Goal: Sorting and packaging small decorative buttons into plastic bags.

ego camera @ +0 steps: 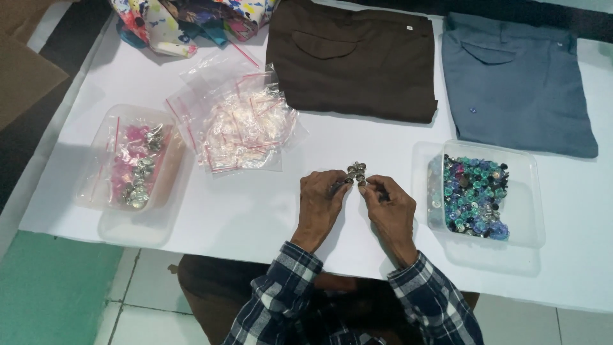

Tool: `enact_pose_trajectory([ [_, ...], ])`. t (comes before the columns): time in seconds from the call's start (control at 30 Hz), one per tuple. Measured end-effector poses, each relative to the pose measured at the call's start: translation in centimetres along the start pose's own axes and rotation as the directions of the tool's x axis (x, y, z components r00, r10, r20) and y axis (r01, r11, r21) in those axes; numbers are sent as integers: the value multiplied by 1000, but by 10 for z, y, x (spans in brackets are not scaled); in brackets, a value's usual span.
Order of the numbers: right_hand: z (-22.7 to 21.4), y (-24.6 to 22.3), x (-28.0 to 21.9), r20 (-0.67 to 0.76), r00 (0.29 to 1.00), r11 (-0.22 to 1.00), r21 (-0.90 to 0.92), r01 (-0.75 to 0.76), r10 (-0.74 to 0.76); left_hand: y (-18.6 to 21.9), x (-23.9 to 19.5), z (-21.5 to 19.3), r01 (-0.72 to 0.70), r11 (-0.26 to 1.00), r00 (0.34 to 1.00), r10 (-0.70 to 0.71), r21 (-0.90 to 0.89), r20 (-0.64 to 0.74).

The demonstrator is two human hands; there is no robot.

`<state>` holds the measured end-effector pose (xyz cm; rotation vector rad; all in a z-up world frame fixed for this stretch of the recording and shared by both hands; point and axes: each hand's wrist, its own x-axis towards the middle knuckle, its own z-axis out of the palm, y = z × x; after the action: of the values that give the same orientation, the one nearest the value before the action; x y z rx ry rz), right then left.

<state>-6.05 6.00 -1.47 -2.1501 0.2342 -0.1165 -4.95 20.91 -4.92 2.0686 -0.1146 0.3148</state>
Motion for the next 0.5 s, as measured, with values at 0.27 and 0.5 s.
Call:
enact_pose_trajectory([
  [0.27, 1, 4, 2, -11, 998, 998, 4, 62, -62, 3, 2, -2, 8, 1000, 1000, -8, -19, -1],
  [0.5, 1, 3, 2, -12, 994, 994, -1, 109, -109, 3, 1, -3, -9, 1000, 1000, 9, -28, -6],
])
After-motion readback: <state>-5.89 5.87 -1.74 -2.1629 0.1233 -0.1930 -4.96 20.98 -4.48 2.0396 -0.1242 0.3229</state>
